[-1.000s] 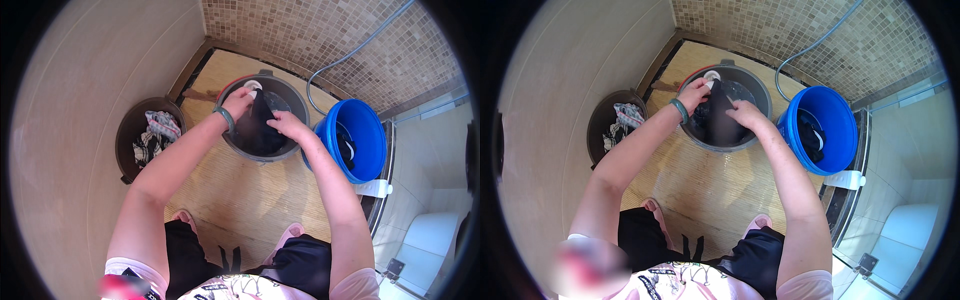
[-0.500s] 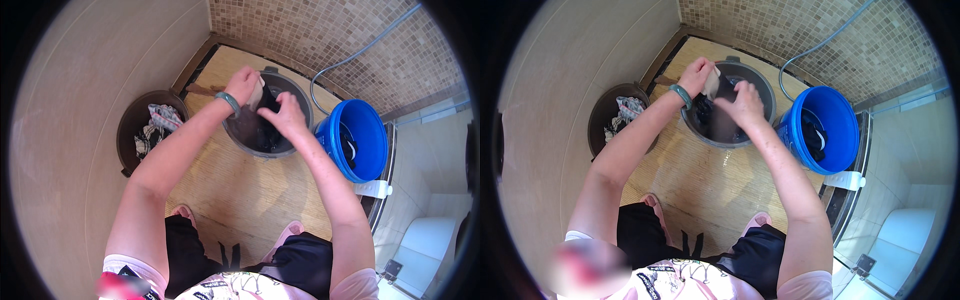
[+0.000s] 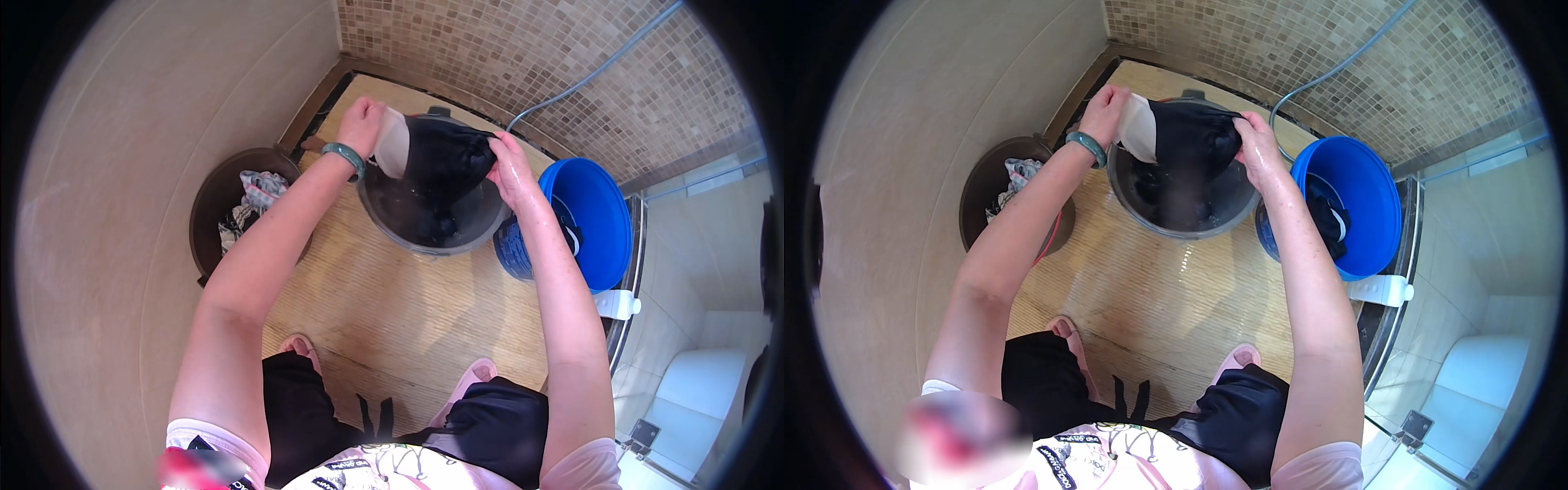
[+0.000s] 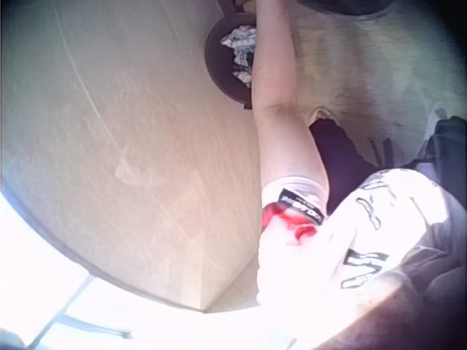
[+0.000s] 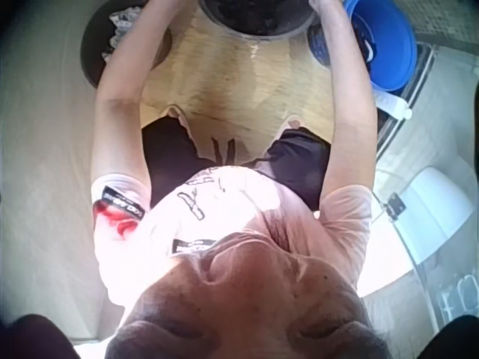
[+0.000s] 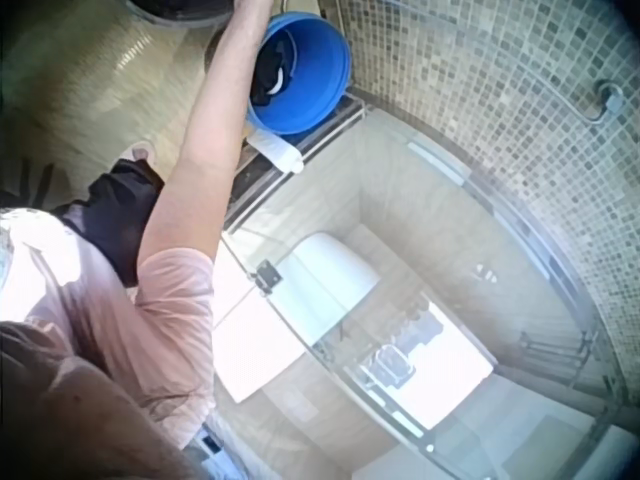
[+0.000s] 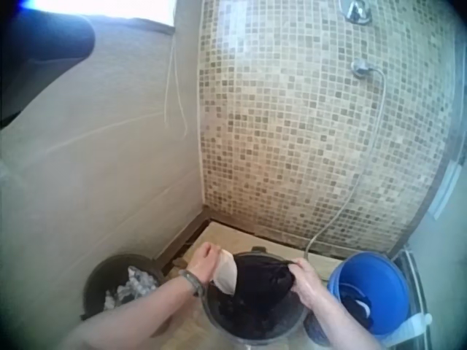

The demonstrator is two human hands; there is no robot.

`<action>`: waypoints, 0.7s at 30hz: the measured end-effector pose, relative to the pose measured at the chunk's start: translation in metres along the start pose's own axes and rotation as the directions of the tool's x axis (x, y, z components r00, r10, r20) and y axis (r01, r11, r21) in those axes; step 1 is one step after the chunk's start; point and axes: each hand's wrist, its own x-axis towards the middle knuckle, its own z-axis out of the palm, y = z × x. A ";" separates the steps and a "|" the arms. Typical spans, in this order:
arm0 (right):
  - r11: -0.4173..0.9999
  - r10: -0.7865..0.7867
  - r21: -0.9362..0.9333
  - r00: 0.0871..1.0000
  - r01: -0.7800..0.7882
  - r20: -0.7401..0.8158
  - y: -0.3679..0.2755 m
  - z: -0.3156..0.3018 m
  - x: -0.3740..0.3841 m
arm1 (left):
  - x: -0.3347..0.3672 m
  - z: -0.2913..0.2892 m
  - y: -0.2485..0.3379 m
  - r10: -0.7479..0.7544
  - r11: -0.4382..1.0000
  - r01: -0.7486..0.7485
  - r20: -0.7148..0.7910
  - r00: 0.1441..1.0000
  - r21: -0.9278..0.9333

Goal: The person washes clothes by hand in a bucket of water, repeatedly submerging, agitating, and wringing garments. They transfer some items between buckets and continue scrubbing and rinsing throughout the clip.

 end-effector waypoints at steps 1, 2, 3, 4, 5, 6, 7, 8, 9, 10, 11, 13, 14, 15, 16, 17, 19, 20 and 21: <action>1.000 0.013 0.023 1.000 -0.013 0.023 -0.003 0.005 -0.003 | -0.002 0.000 -0.002 0.051 0.998 -0.050 -0.010 0.999 0.044; 0.999 0.017 0.050 0.999 -0.019 0.048 -0.003 0.010 -0.004 | -0.005 -0.001 -0.003 0.076 0.990 -0.070 -0.049 0.996 0.121; 0.998 0.017 0.059 0.997 -0.021 0.071 -0.007 0.014 -0.006 | -0.007 0.002 -0.002 0.105 0.977 -0.087 -0.086 0.991 0.192; 0.998 0.019 0.064 0.996 -0.025 0.089 -0.009 0.014 -0.007 | -0.012 0.009 0.004 0.132 0.961 -0.099 -0.117 0.984 0.257; 0.997 0.022 0.068 0.994 -0.029 0.106 -0.010 0.014 -0.008 | -0.020 0.017 0.010 -0.078 0.988 0.068 0.070 0.994 0.137; 0.997 0.015 0.072 0.994 -0.023 0.108 -0.012 0.013 -0.010 | -0.031 0.027 0.027 -0.258 0.966 0.254 0.279 0.925 0.050; 0.996 0.009 0.087 0.992 -0.021 0.130 -0.009 0.021 -0.011 | -0.035 0.028 0.033 -0.400 0.901 0.433 0.456 0.795 0.035; 0.995 0.003 0.102 0.989 -0.019 0.148 -0.007 0.027 -0.012 | -0.041 0.034 0.038 -0.499 0.815 0.580 0.508 0.702 -0.001; 0.996 0.018 0.084 0.984 -0.034 0.177 -0.005 0.033 -0.013 | -0.047 0.038 0.042 -0.575 0.703 0.710 0.563 0.594 -0.031; 0.997 0.033 0.066 0.978 -0.048 0.204 -0.003 0.037 -0.014 | -0.048 0.040 0.039 -0.543 0.683 0.721 0.580 0.607 -0.115; 0.997 0.049 0.047 0.972 -0.061 0.229 -0.001 0.040 -0.015 | -0.050 0.042 0.035 -0.510 0.657 0.727 0.594 0.622 -0.198; 0.998 0.053 0.018 0.978 -0.058 0.202 0.002 0.035 -0.012 | -0.051 0.047 0.028 -0.476 0.572 0.738 0.589 0.654 -0.357; 0.999 0.046 0.009 0.983 -0.048 0.177 0.005 0.029 -0.007 | -0.047 0.046 0.024 -0.482 0.517 0.738 0.565 0.670 -0.434; 0.999 0.036 0.001 0.988 -0.037 0.149 0.006 0.022 -0.005 | -0.041 0.045 0.018 -0.490 0.459 0.731 0.543 0.682 -0.505; 0.997 0.020 0.074 0.999 -0.024 0.047 0.001 0.019 -0.007 | -0.031 0.037 0.010 -0.562 0.354 0.756 0.521 0.642 -0.551; 0.990 -0.003 0.142 0.999 0.009 -0.040 0.001 0.010 0.000 | -0.023 0.033 0.004 -0.605 0.318 0.698 0.430 0.670 -0.641; 0.955 -0.108 0.246 0.966 0.166 -0.233 -0.016 -0.008 0.007 | -0.007 0.016 0.007 -0.621 0.175 0.619 0.401 0.673 -0.766; 0.931 -0.209 0.251 0.950 0.266 -0.234 -0.031 -0.018 0.012 | 0.003 0.007 0.010 -0.604 0.186 0.581 0.374 0.704 -0.793; 0.897 -0.304 0.258 0.924 0.360 -0.233 -0.046 -0.025 0.015 | 0.010 -0.003 0.013 -0.591 0.196 0.541 0.342 0.731 -0.818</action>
